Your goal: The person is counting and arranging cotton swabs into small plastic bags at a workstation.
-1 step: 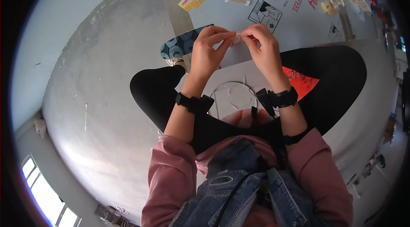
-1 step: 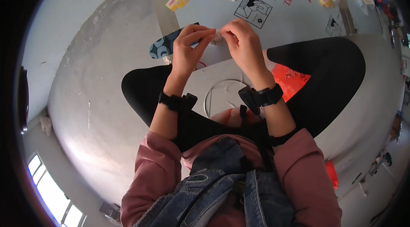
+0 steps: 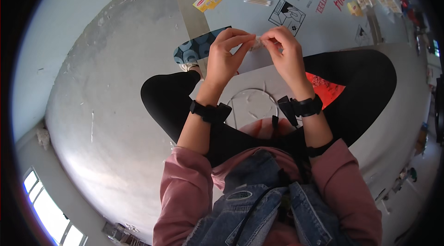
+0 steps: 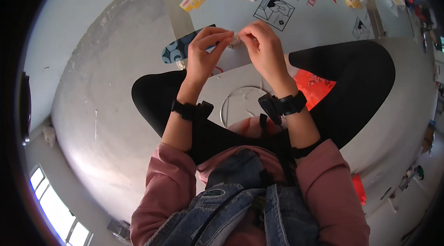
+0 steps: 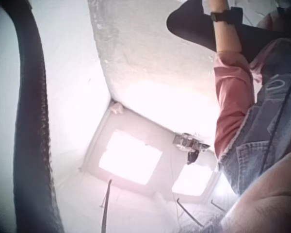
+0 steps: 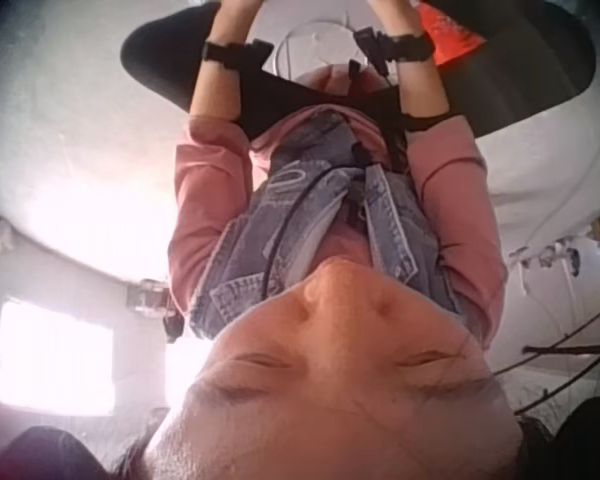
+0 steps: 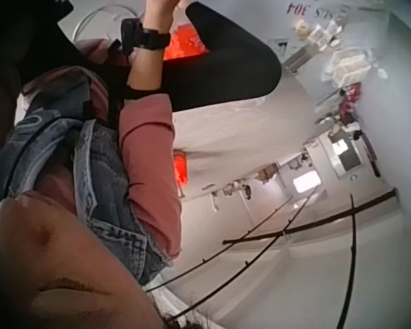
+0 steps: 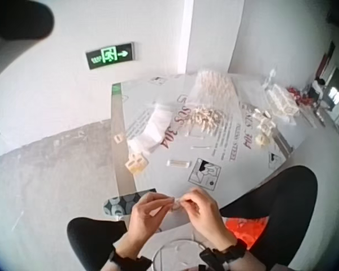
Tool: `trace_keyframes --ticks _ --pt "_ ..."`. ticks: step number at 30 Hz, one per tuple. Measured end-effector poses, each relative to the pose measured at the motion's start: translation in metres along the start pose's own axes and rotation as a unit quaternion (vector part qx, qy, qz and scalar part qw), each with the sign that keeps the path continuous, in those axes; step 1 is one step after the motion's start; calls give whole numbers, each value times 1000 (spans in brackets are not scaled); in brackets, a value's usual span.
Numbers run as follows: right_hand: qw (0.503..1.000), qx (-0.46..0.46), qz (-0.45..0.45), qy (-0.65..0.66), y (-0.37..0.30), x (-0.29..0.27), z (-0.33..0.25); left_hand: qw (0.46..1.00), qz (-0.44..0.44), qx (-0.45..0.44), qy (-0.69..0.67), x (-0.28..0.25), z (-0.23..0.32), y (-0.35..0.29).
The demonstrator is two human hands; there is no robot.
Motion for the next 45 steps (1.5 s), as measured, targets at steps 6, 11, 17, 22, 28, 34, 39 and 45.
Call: trace_keyframes --ticks 6,11,17,22,28,34,39,45 --pt "994 17 21 104 -5 -4 -2 999 -2 44 3 2 10 -6" --pt "997 -52 -51 -22 -3 -9 -18 995 4 95 36 3 16 -10" --pt "999 -24 -24 23 -7 -9 -13 993 2 108 56 5 25 -12" --pt "999 -33 -14 20 -7 -9 -15 999 16 31 29 -1 21 -11" --pt "999 -35 -19 2 -6 -9 -23 990 37 105 84 0 30 -13" --pt "995 -58 -29 -72 -8 -4 -22 986 11 123 115 5 32 -12" --pt "990 -77 -38 -109 -4 -5 -27 994 4 73 78 2 22 -11" --pt "1000 16 -16 -14 -8 -12 -13 1000 12 -10 -14 -23 7 -13"
Point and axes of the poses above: each hand's wrist, its own y-axis towards the middle knuckle, its own x-axis out of the palm, z = x × y, the point moved 8 cm from there along y, towards the middle knuckle, and after that the axes turned 3 degrees about -x, right-handed, at the moved point
